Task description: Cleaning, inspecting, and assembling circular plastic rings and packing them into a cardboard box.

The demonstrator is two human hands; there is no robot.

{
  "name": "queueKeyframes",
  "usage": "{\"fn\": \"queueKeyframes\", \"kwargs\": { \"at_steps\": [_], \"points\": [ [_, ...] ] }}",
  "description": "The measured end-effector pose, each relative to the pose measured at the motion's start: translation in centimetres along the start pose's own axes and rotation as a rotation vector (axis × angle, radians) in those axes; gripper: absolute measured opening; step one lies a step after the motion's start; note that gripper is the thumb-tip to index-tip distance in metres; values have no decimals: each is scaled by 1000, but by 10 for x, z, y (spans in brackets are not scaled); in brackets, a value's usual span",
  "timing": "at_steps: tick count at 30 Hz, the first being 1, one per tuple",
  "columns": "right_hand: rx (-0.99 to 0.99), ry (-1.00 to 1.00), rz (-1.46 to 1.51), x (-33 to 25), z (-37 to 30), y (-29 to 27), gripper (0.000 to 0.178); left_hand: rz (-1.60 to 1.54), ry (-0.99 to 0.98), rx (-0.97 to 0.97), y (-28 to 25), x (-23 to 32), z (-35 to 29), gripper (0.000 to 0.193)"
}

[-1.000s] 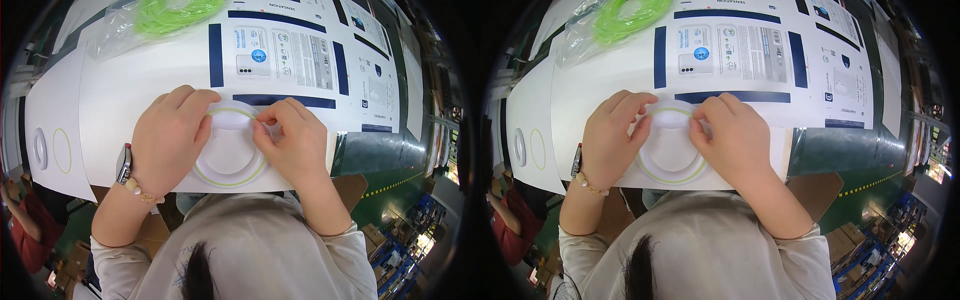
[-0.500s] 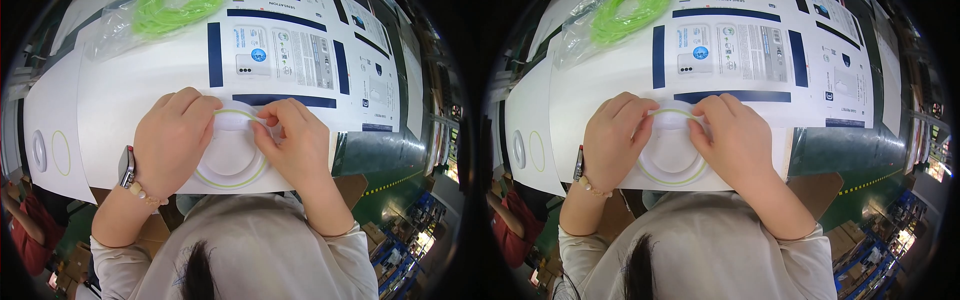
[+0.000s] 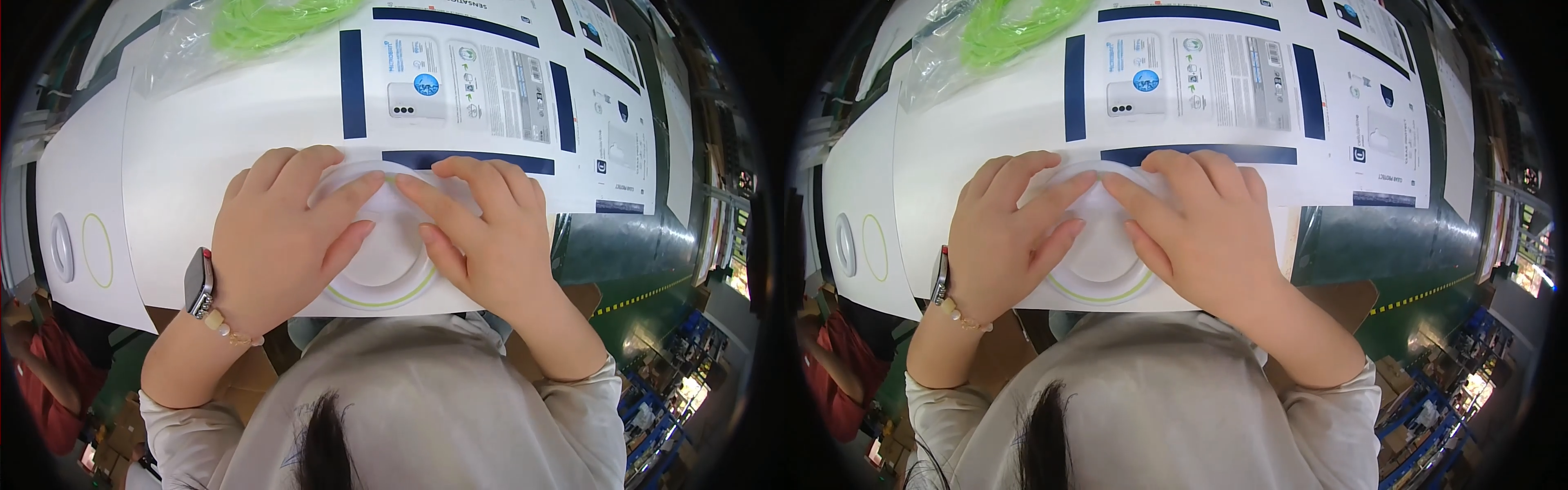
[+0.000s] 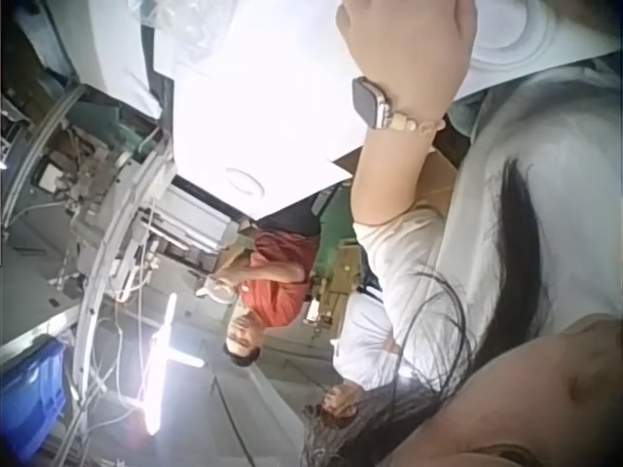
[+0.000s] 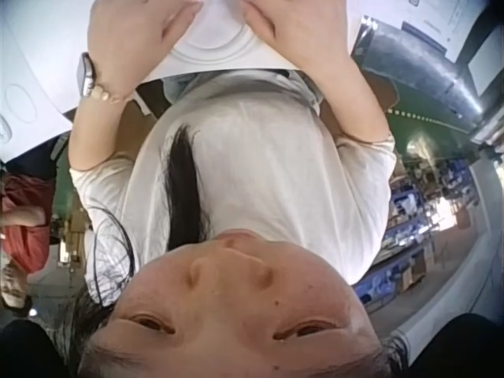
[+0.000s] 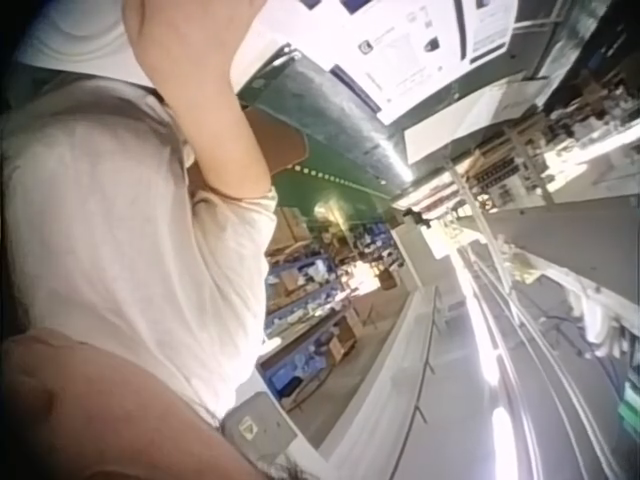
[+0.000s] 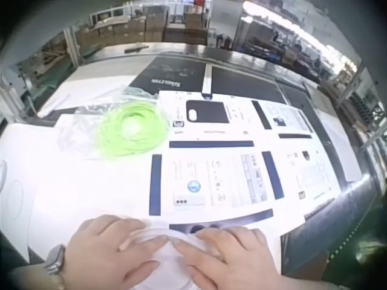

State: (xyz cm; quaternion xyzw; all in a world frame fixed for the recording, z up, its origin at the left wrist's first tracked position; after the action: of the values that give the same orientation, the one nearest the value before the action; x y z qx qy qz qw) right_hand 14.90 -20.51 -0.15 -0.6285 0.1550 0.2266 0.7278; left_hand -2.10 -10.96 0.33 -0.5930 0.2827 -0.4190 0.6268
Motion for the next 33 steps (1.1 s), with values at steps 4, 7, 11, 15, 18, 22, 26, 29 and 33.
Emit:
{"fn": "queueKeyframes", "kwargs": {
  "at_steps": [4,7,11,15,18,22,26,29,33],
  "points": [
    [-20,-37,-44,2,0,2,46,67,5,-13,1,3,-1,39],
    [-24,-51,-72,4,-3,6,44,94,12,-49,-1,3,-1,42],
    [-36,-69,-152,-1,-5,6,42,127,55,-88,-1,8,0,45],
    [-62,-24,-184,1,-9,-2,47,173,74,-78,0,12,-1,46],
    [-70,-11,-206,0,-19,-6,46,139,80,-70,2,11,0,45],
    [-99,9,-217,-3,-32,-8,46,163,60,-53,5,13,0,41],
    [-106,-12,-212,-7,-43,-10,45,168,51,-46,9,12,-3,38],
    [-69,-52,-216,-7,-53,-8,45,174,66,-14,12,10,-3,37],
    [-86,-86,-177,-13,-67,-4,44,147,56,-6,9,12,-1,36]
  ]
}}
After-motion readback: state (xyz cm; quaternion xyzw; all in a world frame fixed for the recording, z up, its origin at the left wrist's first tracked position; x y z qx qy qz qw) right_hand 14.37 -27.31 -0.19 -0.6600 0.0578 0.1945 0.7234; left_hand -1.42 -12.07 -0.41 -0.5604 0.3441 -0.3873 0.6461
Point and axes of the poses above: each hand's wrist, its own z-axis towards the middle knuckle, its own y-axis out of the palm, x = y × z, the point moved 3 cm from there along z, towards the middle knuckle, and after that the axes turned 11 degrees about z, right-handed, at the moved point
